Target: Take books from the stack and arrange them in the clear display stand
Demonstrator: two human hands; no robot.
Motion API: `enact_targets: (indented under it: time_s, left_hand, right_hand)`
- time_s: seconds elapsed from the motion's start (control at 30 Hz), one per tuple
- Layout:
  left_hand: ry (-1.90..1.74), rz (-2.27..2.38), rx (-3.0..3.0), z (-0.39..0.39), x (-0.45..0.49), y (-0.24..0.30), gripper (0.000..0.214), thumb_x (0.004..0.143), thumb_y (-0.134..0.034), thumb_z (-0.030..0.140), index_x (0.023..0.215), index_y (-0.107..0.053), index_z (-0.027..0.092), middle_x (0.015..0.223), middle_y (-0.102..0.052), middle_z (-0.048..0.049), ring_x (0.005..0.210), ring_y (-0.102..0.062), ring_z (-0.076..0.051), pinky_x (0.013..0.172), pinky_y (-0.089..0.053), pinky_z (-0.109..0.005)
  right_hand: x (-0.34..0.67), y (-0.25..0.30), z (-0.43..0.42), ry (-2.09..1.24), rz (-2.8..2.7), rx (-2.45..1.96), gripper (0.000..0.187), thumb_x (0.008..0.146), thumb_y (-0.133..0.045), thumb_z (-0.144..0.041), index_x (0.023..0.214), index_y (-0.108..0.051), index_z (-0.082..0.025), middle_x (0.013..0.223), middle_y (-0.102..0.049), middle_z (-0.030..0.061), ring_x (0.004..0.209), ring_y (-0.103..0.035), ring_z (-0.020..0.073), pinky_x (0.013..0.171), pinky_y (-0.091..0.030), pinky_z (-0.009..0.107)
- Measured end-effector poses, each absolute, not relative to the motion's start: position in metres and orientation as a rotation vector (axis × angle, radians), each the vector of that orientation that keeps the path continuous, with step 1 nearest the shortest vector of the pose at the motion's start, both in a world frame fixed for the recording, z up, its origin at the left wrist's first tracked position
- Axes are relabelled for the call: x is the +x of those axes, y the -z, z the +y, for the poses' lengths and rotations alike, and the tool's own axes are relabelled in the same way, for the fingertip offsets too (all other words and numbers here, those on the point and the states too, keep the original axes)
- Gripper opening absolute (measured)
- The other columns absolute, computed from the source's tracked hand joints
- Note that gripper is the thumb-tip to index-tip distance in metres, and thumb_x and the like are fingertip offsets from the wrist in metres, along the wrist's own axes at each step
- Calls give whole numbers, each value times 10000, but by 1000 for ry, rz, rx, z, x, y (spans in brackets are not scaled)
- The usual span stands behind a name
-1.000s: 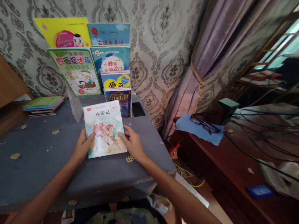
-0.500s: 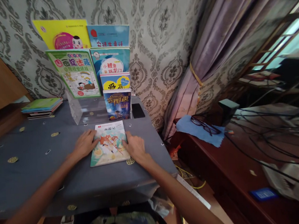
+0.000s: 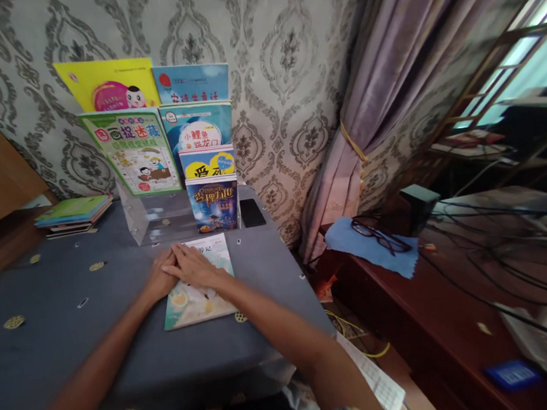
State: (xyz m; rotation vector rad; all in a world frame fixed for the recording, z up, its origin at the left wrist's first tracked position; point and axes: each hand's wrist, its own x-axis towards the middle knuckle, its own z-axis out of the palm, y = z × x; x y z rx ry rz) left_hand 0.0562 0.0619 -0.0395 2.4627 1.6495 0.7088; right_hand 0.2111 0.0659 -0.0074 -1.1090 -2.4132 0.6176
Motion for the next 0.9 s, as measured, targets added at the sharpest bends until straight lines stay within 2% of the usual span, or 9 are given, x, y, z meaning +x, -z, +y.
enact_targets:
  time_s: [0.13, 0.3, 0.43, 0.53, 0.77, 0.9]
  left_hand:
    - [-684, 1712, 2497, 62, 60, 39, 466, 951, -391, 232, 1388, -530, 151, 1472, -530, -181, 1374, -488, -306, 1099, -418, -494]
    - [-657, 1785, 2506, 61, 64, 37, 473, 969, -370, 264, 1382, -548, 118, 1469, -539, -184, 1378, -489, -315, 1105, -415, -507]
    - [-658, 1794, 2497, 61, 66, 35, 484, 982, -350, 286, 1382, -549, 100, 1479, -527, -189, 1383, -485, -311, 1106, -417, -502]
    - [-647, 1802, 2486, 61, 66, 35, 480, 980, -356, 295, 1378, -554, 114, 1483, -526, -180, 1381, -487, -309, 1103, -422, -496]
    - [-573, 1786, 2510, 64, 63, 29, 470, 966, -384, 300, 1359, -564, 115, 1474, -533, -185, 1385, -476, -326, 1108, -403, -525]
    - [-510, 1727, 2560, 72, 66, 22, 466, 965, -389, 303, 1349, -574, 114, 1468, -540, -183, 1385, -479, -317, 1127, -383, -505]
  right_hand:
    - [223, 16, 72, -534, -2438, -1108, 671, 1019, -399, -522, 1534, -345, -96, 1588, -365, 201, 1499, -310, 294, 1224, -250, 499]
    - [255, 20, 75, -388, -2456, -1210, 597, 1023, -429, -456, 1487, -427, -81, 1577, -375, 218, 1495, -320, 292, 1234, -235, 489]
    - [291, 23, 82, -356, -2350, -1339, 488, 1025, -424, -381, 1456, -489, -161, 1576, -394, 176, 1471, -371, 290, 1216, -249, 555]
    - [311, 27, 87, -468, -2284, -1308, 457, 1028, -389, -345, 1434, -522, -184, 1573, -411, 142, 1453, -406, 260, 1205, -279, 546]
    - [324, 38, 104, -746, -1978, -1146, 477, 1027, -364, -360, 1376, -591, -128, 1458, -566, 138, 1374, -512, 235, 1178, -359, 437]
    - [326, 41, 111, -849, -1853, -1122, 469, 1034, -377, -412, 1353, -620, -171, 1418, -611, 98, 1332, -553, 232, 1164, -379, 437]
